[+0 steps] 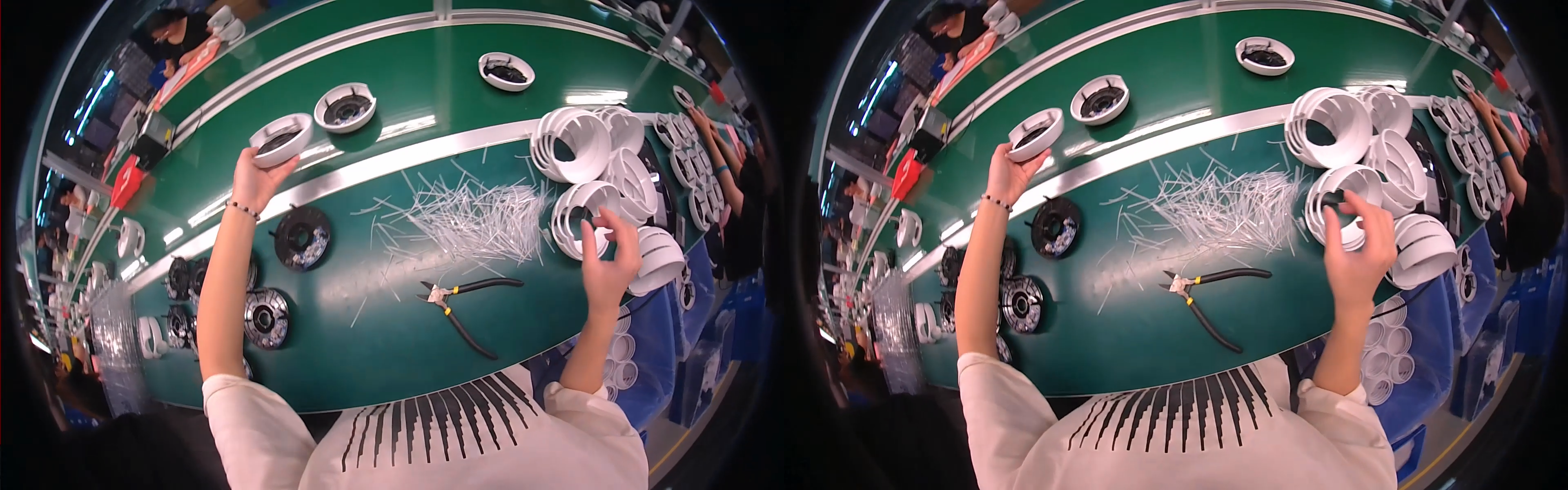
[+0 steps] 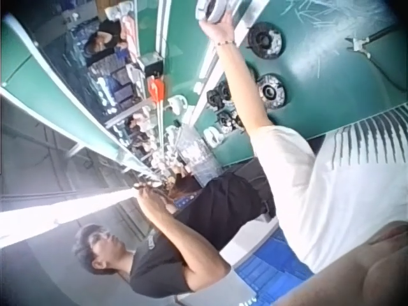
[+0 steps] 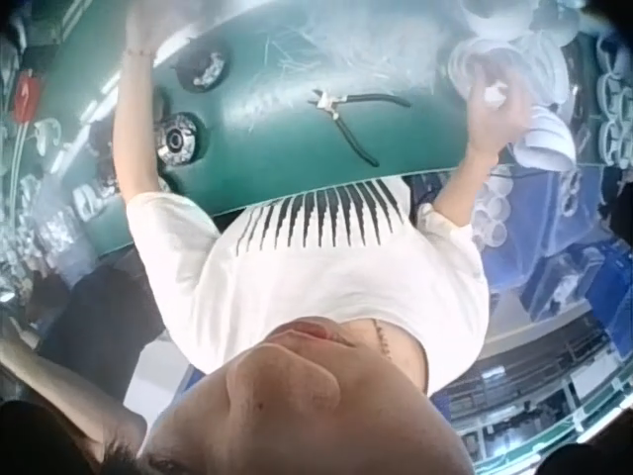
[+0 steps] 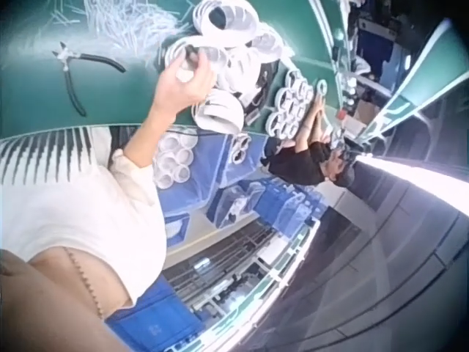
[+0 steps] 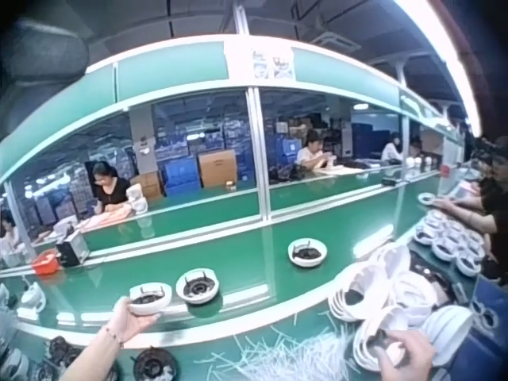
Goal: Assembling the internal and external components of circular LED light fixtures on a production line.
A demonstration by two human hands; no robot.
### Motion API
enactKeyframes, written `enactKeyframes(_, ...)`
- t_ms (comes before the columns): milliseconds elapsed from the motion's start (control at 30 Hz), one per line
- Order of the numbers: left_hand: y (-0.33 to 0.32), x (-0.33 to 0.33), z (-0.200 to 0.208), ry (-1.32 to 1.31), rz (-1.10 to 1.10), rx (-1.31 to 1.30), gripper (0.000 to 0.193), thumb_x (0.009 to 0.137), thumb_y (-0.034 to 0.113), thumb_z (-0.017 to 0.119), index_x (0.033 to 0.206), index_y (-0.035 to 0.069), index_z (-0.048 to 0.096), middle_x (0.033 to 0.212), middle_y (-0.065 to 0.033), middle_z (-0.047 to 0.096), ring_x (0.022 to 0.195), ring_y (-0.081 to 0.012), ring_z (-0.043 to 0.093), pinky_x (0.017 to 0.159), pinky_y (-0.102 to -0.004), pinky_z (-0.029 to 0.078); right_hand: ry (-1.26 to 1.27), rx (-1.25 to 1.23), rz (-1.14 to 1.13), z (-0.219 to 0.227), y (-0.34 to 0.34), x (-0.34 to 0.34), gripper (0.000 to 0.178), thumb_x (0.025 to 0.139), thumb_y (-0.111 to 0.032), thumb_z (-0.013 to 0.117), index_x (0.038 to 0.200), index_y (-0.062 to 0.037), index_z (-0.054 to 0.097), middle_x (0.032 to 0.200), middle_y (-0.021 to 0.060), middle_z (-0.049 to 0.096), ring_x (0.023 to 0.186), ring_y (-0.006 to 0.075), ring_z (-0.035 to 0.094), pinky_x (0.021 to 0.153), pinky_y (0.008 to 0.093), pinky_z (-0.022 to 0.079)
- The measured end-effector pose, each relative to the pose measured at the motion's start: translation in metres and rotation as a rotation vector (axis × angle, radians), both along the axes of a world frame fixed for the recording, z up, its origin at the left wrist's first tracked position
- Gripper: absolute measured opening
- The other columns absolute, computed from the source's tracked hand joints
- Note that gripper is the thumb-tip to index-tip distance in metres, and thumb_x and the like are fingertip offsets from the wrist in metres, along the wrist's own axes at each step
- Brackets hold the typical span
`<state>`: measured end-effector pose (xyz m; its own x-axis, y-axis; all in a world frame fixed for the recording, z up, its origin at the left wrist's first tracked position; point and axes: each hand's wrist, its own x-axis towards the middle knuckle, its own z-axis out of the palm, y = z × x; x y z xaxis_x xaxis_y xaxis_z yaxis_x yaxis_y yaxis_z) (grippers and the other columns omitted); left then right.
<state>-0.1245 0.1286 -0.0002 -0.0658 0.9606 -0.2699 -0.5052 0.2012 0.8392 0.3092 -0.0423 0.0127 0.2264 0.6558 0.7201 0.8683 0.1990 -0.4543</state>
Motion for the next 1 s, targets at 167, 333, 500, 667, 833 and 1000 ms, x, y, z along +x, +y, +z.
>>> enactKeyframes(167,0.067,-0.054,-0.061,0.002,0.109,0.045,0.041,0.091,0.02,0.032,0.12,-0.008,0.03,0.123,-0.0257,0.033,0.11,-0.0411,0.041,0.088,-0.0491,0.044,-0.006,-0.317,-0.061,-0.009,-0.001,0.04,0.025,0.066,-0.023,0.072,0.064,-0.0031,0.056,0.059,0.0076,0.053,0.056,0.0228,0.05,0.054,0.0327,0.038)
enactKeyframes(333,0.059,-0.082,-0.077,0.17,0.19,-0.048,0.054,0.091,0.037,0.035,0.122,-0.007,0.026,0.12,-0.0268,0.039,0.108,-0.0361,0.046,0.087,-0.0433,0.046,-0.024,-0.374,-0.021,-0.026,0.016,0.031,0.028,0.066,-0.028,0.071,0.066,-0.0024,0.058,0.064,0.0098,0.057,0.061,0.0227,0.056,0.057,0.0317,0.043)
enactKeyframes(500,-0.003,-0.011,-0.016,0.875,0.231,-0.245,0.078,0.082,0.054,0.042,0.135,0.012,0.004,0.097,-0.0222,0.057,0.065,-0.028,0.062,0.045,-0.0316,0.051,0.079,-0.351,-0.128,-0.035,0.044,0.032,0.037,0.067,-0.036,0.069,0.055,-0.0035,0.056,0.054,0.0089,0.055,0.049,0.024,0.053,0.046,0.0337,0.041)
enactKeyframes(667,-0.063,0.005,0.011,1.561,-0.069,0.522,0.048,0.08,0.004,0.051,0.126,0.012,0.038,0.091,-0.0126,0.062,0.079,-0.0233,0.062,0.071,-0.0314,0.047,-0.349,-0.165,-0.008,0.006,0.05,0.064,0.048,0.064,0.001,0.061,0.11,-0.0042,0.049,0.109,0.0163,0.049,0.101,0.0324,0.046,0.086,0.0375,0.038)
enactKeyframes(833,-0.069,0.005,-0.005,1.769,-0.491,0.587,0.05,0.065,0.007,0.066,0.113,0.005,0.049,0.108,-0.0176,0.054,0.103,-0.0313,0.05,0.091,-0.0373,0.038,-0.448,-0.354,0.088,-0.008,0.073,0.101,0.024,0.059,0.005,0.059,0.081,-0.0035,0.061,0.082,0.0109,0.06,0.085,0.029,0.055,0.081,0.0364,0.041)
enactKeyframes(1000,-0.057,-0.007,-0.021,1.685,-0.643,0.372,0.048,0.063,0.008,0.069,0.108,0.003,0.052,0.103,-0.0176,0.057,0.097,-0.0304,0.054,0.084,-0.0365,0.043,-0.501,-0.061,0.125,0.039,0.051,0.081,0.016,0.067,0.001,0.061,0.082,-0.0036,0.063,0.078,0.0077,0.061,0.075,0.0256,0.057,0.086,0.038,0.041)
